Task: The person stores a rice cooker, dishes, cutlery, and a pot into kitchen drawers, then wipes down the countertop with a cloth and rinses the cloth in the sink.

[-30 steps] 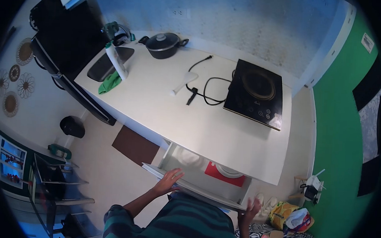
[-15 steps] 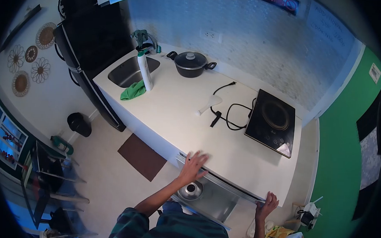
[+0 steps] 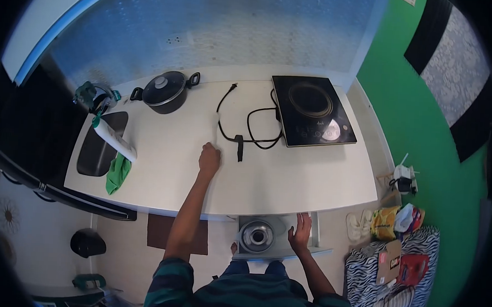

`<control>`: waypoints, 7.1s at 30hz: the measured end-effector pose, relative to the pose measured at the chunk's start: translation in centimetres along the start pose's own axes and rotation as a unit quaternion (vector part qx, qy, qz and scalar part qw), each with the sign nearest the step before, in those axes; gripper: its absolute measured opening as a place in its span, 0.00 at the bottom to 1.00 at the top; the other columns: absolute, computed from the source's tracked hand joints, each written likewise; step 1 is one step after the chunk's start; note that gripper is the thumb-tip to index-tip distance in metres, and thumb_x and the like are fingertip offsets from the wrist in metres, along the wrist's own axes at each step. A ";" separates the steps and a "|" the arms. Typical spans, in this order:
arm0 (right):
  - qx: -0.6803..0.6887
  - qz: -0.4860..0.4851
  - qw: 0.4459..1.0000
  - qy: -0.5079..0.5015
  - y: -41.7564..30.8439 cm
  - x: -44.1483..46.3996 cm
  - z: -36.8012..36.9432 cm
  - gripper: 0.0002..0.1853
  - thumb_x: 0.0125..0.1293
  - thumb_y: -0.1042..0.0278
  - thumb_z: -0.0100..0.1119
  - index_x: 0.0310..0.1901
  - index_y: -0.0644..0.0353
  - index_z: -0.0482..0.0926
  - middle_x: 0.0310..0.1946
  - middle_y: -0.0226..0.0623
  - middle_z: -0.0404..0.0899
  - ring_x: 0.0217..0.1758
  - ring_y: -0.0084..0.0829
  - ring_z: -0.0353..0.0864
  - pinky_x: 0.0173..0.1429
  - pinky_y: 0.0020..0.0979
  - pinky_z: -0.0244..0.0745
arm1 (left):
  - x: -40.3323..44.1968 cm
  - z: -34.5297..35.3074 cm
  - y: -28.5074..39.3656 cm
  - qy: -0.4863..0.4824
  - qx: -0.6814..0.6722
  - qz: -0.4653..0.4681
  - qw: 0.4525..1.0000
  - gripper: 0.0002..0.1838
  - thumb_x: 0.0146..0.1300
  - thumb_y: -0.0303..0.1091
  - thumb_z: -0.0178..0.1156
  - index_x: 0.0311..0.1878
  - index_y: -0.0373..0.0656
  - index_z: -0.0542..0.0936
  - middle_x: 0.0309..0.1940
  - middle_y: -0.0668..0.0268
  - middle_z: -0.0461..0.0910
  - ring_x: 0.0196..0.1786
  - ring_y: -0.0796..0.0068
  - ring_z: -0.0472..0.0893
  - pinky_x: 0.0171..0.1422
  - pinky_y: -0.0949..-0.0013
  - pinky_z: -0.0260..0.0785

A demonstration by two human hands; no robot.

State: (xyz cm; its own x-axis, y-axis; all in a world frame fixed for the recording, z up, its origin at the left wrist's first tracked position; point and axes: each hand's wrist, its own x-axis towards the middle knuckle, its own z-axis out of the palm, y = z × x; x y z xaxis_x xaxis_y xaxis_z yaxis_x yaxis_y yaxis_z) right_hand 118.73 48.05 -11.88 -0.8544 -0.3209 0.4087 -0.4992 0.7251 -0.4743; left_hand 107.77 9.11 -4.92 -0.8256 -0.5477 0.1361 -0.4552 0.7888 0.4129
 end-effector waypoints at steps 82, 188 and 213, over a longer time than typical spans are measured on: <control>0.292 -0.035 0.917 -0.268 4.7 -6.4 -9.7 0.19 0.55 0.70 0.56 0.50 0.54 0.72 0.48 0.33 0.73 0.48 0.33 0.75 0.47 0.29 0.72 | -45.0 -2.6 7.1 -0.162 -0.285 -0.066 0.943 0.18 0.66 0.44 0.45 0.33 0.38 0.73 0.22 0.57 0.76 0.25 0.63 0.76 0.32 0.63 0.66; -0.068 -0.041 0.985 -0.152 -4.3 -4.7 3.7 0.14 0.49 0.69 0.58 0.39 0.60 0.72 0.40 0.38 0.69 0.45 0.38 0.69 0.42 0.35 0.70 | -34.3 -2.3 -1.7 -0.262 -0.561 -0.243 0.747 0.15 0.56 0.21 0.45 0.49 0.36 0.70 0.37 0.64 0.77 0.34 0.75 0.79 0.32 0.73 0.75; -0.047 0.198 0.952 -0.229 -16.5 -4.0 7.8 0.47 0.48 0.71 0.60 0.65 0.66 0.40 0.50 0.54 0.59 0.52 0.48 0.65 0.46 0.44 0.71 | -35.6 -8.7 -1.8 -0.125 -0.413 -0.182 0.884 0.20 0.58 0.21 0.44 0.56 0.33 0.62 0.38 0.54 0.77 0.34 0.67 0.81 0.31 0.70 0.76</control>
State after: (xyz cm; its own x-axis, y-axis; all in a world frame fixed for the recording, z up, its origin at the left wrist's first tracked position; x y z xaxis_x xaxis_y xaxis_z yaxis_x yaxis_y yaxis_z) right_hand 129.27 32.67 -11.79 -0.9572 -0.2265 -0.1800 -0.1277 0.8891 -0.4396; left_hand 140.86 24.77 -2.63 -0.7690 -0.5635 -0.3019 -0.3926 0.0437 0.9187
